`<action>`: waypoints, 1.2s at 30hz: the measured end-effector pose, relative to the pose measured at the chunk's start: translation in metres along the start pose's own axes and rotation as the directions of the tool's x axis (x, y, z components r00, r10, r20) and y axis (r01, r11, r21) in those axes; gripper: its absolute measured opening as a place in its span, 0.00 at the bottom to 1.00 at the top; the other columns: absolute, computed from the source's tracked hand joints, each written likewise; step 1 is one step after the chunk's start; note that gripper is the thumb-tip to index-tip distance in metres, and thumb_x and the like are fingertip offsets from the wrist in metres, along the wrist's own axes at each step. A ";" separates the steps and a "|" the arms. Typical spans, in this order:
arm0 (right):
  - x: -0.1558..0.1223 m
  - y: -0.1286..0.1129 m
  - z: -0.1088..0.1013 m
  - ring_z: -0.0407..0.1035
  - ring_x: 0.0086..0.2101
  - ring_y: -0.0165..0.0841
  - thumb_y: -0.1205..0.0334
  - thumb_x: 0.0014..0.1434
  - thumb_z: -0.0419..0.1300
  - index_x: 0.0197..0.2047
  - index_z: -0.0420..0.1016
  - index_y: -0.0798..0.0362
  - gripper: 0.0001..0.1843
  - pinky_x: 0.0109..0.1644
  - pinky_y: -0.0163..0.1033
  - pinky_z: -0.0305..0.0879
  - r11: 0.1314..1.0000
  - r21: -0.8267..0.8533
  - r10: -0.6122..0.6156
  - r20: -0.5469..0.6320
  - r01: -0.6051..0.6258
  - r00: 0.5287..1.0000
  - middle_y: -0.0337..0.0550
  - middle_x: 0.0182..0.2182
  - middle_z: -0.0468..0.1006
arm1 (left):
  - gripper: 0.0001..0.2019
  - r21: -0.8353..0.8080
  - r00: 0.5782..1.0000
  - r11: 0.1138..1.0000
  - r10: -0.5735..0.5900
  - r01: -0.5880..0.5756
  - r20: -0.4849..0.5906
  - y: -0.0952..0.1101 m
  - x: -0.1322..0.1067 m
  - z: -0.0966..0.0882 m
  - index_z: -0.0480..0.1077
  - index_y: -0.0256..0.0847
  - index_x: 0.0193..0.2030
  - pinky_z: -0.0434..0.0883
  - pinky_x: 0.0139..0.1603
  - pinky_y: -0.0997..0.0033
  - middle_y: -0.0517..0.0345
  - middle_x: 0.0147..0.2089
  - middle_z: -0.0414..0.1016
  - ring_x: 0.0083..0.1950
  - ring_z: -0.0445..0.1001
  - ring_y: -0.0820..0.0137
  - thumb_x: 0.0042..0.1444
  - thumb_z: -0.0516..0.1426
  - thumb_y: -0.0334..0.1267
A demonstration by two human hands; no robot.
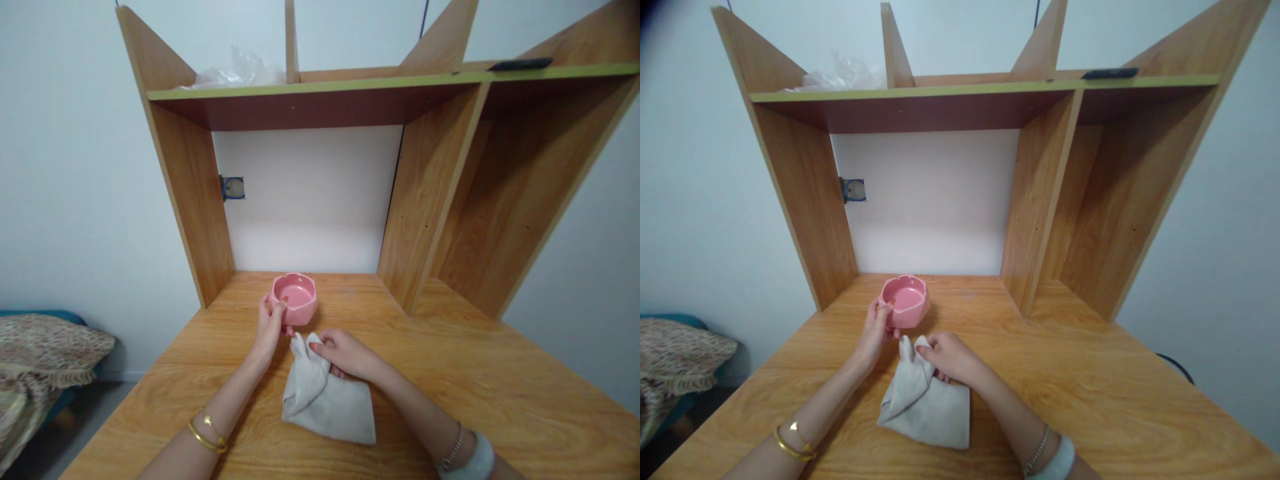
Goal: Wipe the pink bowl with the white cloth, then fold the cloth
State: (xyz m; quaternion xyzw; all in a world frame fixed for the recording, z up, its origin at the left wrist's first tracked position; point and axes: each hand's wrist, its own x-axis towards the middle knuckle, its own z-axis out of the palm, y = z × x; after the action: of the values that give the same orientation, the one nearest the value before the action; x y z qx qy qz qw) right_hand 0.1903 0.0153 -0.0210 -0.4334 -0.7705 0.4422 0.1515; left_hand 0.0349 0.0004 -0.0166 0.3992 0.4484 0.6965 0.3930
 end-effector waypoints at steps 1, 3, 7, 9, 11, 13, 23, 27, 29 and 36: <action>0.000 -0.001 0.002 0.59 0.13 0.23 0.53 0.56 0.49 0.26 0.63 0.54 0.15 0.15 0.28 0.53 0.999 0.037 -0.035 -0.004 0.035 0.999 0.30 0.12 0.62 | 0.20 0.002 1.000 1.000 -0.006 0.006 0.011 0.000 -0.001 0.000 0.51 0.41 0.46 0.59 0.12 0.81 0.69 0.23 0.64 0.11 0.60 0.81 0.49 0.52 0.46; 0.002 0.000 0.002 0.59 0.13 0.23 0.50 0.56 0.48 0.24 0.63 0.55 0.18 0.16 0.28 0.54 0.989 0.087 -0.112 -0.092 0.120 0.989 0.31 0.13 0.62 | 0.20 0.017 0.999 1.000 -0.023 0.022 0.029 0.001 -0.003 0.001 0.51 0.41 0.47 0.60 0.12 0.81 0.69 0.23 0.65 0.11 0.60 0.81 0.49 0.52 0.45; 0.008 0.004 -0.008 0.57 0.13 0.23 0.47 0.56 0.44 0.43 0.61 0.55 0.21 0.15 0.28 0.53 0.956 0.218 -0.112 -0.347 0.196 0.931 0.29 0.14 0.62 | 0.23 0.067 0.998 0.997 -0.032 0.028 0.060 0.001 -0.005 0.004 0.50 0.40 0.49 0.61 0.11 0.80 0.66 0.25 0.67 0.11 0.61 0.81 0.49 0.53 0.45; 0.009 0.005 -0.012 0.56 0.12 0.24 0.45 0.55 0.43 0.52 0.54 0.55 0.27 0.13 0.28 0.52 0.936 0.283 -0.085 -0.398 0.211 0.913 0.27 0.13 0.62 | 0.25 0.092 0.996 0.996 -0.025 0.017 0.086 0.000 -0.006 0.006 0.49 0.40 0.50 0.61 0.11 0.80 0.65 0.27 0.67 0.11 0.60 0.81 0.48 0.54 0.45; 0.008 0.003 -0.014 0.56 0.11 0.24 0.44 0.54 0.43 0.54 0.51 0.56 0.30 0.13 0.27 0.51 0.922 0.319 -0.080 -0.398 0.220 0.914 0.26 0.12 0.62 | 0.27 0.121 0.992 0.993 -0.025 0.010 0.122 -0.001 -0.009 0.008 0.48 0.40 0.52 0.60 0.11 0.80 0.64 0.28 0.67 0.11 0.60 0.82 0.48 0.54 0.44; 0.006 0.000 -0.014 0.55 0.10 0.24 0.43 0.53 0.45 0.54 0.52 0.56 0.31 0.12 0.27 0.50 0.920 0.328 -0.078 -0.380 0.213 0.922 0.27 0.11 0.63 | 0.27 0.150 0.986 0.989 -0.021 -0.004 0.164 -0.002 -0.012 0.010 0.47 0.41 0.54 0.59 0.10 0.82 0.62 0.31 0.67 0.11 0.59 0.83 0.49 0.54 0.43; 0.006 0.006 -0.039 0.55 0.10 0.27 0.58 0.50 0.44 0.53 0.60 0.60 0.28 0.14 0.30 0.51 0.971 0.163 -0.053 -0.575 0.177 0.816 0.28 0.07 0.59 | 0.37 0.318 0.922 0.918 0.111 -0.238 0.370 -0.003 -0.018 0.010 0.40 0.42 0.62 0.61 0.20 0.80 0.50 0.47 0.64 0.21 0.60 0.82 0.49 0.56 0.43; 0.004 0.021 -0.069 0.61 0.14 0.30 0.63 0.51 0.43 0.57 0.57 0.60 0.29 0.20 0.33 0.57 0.998 0.003 -0.044 -0.644 0.060 0.764 0.32 0.10 0.64 | 0.22 0.499 0.883 0.754 0.231 -0.428 0.408 -0.003 -0.010 0.001 0.59 0.41 0.55 0.64 0.31 0.75 0.53 0.43 0.67 0.28 0.64 0.76 0.53 0.53 0.42; 0.002 0.031 -0.084 0.66 0.20 0.32 0.64 0.52 0.43 0.57 0.58 0.59 0.29 0.27 0.35 0.61 0.995 -0.095 -0.050 -0.684 -0.020 0.728 0.40 0.20 0.73 | 0.14 0.577 0.856 0.650 0.251 -0.495 0.452 0.000 -0.007 -0.003 0.68 0.40 0.45 0.63 0.38 0.71 0.54 0.38 0.68 0.34 0.66 0.71 0.56 0.49 0.42; -0.002 0.063 -0.113 0.66 0.44 0.37 0.66 0.53 0.45 0.55 0.62 0.56 0.25 0.47 0.37 0.59 0.924 -0.269 -0.031 -0.764 -0.274 0.645 0.47 0.45 0.73 | 0.15 0.703 0.852 0.499 0.165 -0.507 0.497 0.003 -0.011 -0.005 0.70 0.40 0.35 0.62 0.39 0.70 0.54 0.34 0.71 0.38 0.69 0.67 0.57 0.46 0.44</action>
State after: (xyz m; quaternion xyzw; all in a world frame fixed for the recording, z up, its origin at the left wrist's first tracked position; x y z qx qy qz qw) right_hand 0.2946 0.0901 -0.0085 -0.6493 -0.6727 0.0817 0.3454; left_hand 0.0341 -0.0116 -0.0171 0.7369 0.5467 0.3865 0.0938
